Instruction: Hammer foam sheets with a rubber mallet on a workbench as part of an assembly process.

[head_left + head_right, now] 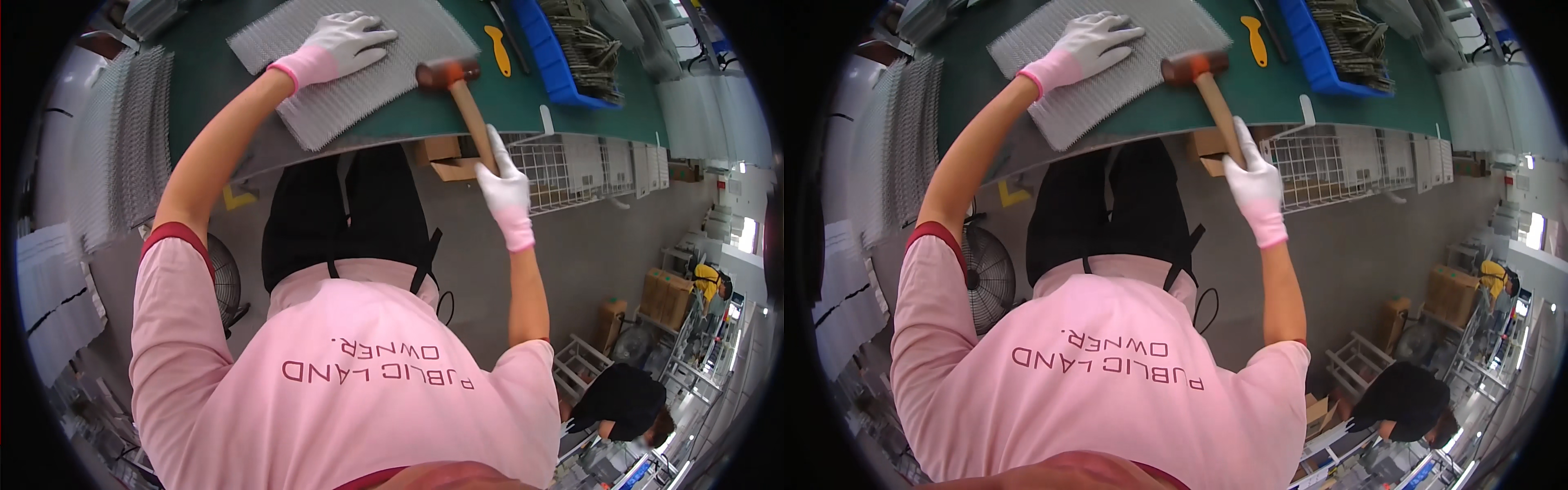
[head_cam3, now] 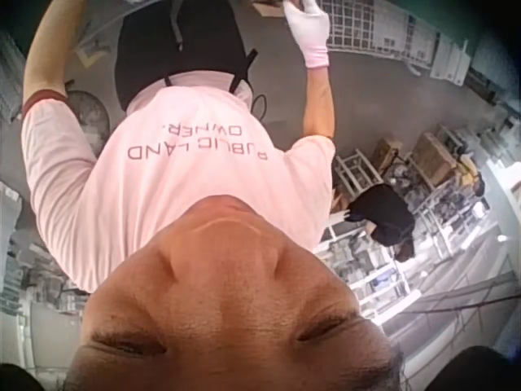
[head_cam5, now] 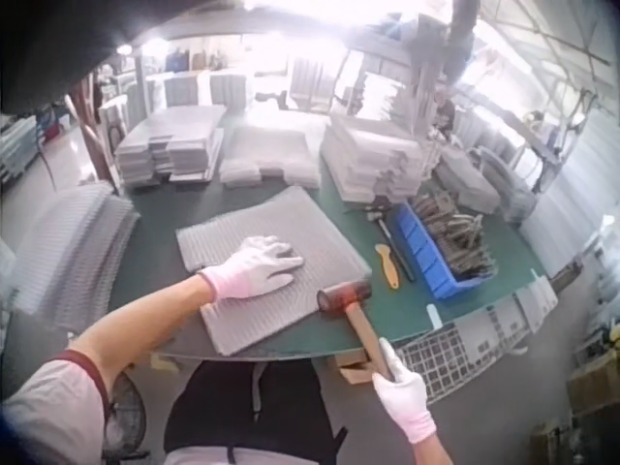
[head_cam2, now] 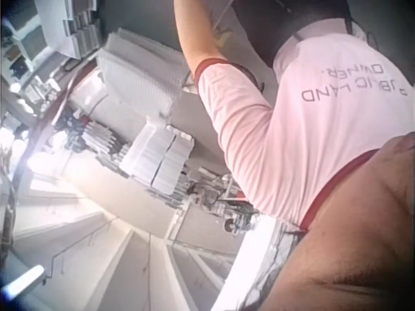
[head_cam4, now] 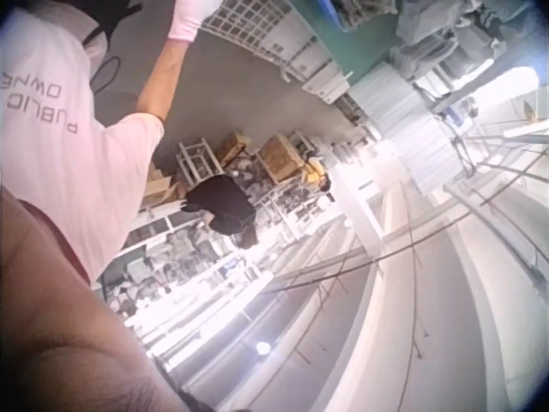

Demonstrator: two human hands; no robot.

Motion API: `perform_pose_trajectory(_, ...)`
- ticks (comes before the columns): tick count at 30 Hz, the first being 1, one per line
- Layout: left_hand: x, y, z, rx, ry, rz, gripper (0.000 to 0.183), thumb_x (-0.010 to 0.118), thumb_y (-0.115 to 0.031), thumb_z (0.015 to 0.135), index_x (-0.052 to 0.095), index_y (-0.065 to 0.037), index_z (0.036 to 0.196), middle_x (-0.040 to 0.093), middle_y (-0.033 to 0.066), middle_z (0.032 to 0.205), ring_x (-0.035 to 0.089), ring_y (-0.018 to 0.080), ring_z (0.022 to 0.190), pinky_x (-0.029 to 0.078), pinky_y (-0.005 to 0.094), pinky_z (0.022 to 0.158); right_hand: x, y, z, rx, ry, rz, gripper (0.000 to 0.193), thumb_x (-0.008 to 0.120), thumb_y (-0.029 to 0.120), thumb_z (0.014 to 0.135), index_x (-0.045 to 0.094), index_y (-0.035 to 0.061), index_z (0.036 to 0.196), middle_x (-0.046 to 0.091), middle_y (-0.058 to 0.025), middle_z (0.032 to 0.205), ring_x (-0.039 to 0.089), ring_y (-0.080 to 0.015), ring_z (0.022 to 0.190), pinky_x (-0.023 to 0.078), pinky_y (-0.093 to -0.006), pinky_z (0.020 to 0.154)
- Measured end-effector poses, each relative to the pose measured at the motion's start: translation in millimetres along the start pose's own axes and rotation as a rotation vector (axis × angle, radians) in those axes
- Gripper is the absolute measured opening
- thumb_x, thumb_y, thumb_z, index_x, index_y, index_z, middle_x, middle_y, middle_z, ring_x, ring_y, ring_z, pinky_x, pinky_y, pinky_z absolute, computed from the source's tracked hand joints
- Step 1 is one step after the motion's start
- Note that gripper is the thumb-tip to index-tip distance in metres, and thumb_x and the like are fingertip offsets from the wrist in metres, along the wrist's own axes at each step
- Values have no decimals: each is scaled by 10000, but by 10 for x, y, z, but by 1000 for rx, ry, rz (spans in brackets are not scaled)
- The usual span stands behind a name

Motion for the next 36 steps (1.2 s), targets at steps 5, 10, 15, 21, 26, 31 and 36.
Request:
perform_pose_trajectory(5, -95, -6, -68, 23, -68, -185, 557, 604, -482, 973, 625, -144, 1415, 617, 224, 1348, 552, 413, 1287, 412, 531, 1088, -40, 103, -179, -340, -286, 276, 658, 666, -2, 940, 501, 141, 1561, 752, -86, 1109, 613, -92, 803, 528, -254, 791)
perform_pose_trajectory(10, -193, -40, -73, 41, -153, -198, 427, 569, -382, 1005, 672, -140, 1341, 622, 224, 1336, 558, 411, 1273, 410, 530, 1090, 295, 258, -369, -299, -135, 0, 689, 688, 14, 895, 539, 207, 1539, 751, -174, 936, 603, -201, 583, 548, -337, 669)
perform_pose_trajectory(15, -224, -58, -90, 21, -120, -264, 425, 568, -380, 1001, 684, -134, 1328, 636, 220, 1316, 565, 412, 1268, 416, 520, 1089, 412, 540, -672, -378, -208, 170, 720, 691, -34, 869, 522, 143, 1546, 713, -206, 874, 598, -200, 583, 539, -301, 651)
perform_pose_trajectory(21, -199, -14, -123, 17, -142, -267, 400, 579, -368, 983, 705, -119, 1270, 651, 210, 1274, 586, 397, 1238, 436, 505, 1070, 467, 821, -963, -384, -196, 133, 688, 676, -72, 863, 548, 91, 1519, 720, -198, 903, 678, -203, 670, 561, -316, 679)
perform_pose_trajectory(26, 7, 58, -56, 24, -202, -87, 437, 557, -427, 1030, 660, -193, 1384, 627, 142, 1381, 551, 307, 1340, 399, 464, 1148, 917, 888, -1112, -438, 38, -198, 685, 715, 34, 872, 563, 201, 1519, 679, -121, 832, 633, -310, 616, 562, -357, 636)
perform_pose_trajectory(31, -86, 751, -98, -58, -370, -578, 631, 671, -552, 936, 632, -121, 1395, 651, 194, 1325, 637, 360, 1227, 511, 464, 1048, 543, 353, -936, -405, -201, 129, 678, 705, 34, 886, 538, 147, 1533, 758, -173, 975, 688, -162, 698, 567, -328, 705)
perform_pose_trajectory(36, -176, 1543, -508, -696, 89, -240, 884, 714, -704, 833, 574, -68, 1429, 670, 212, 1307, 643, 369, 1239, 518, 457, 1043, -116, -185, -113, -144, -370, 44, 653, 657, 109, 980, 445, 180, 1594, 668, -124, 880, 472, -95, 675, 489, -268, 662)
Point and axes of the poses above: each hand's wrist, its own z-axis towards the middle knuckle, its own x-axis out of the palm, y = z × x, the point moved 5 cm from there along z, towards the middle knuckle
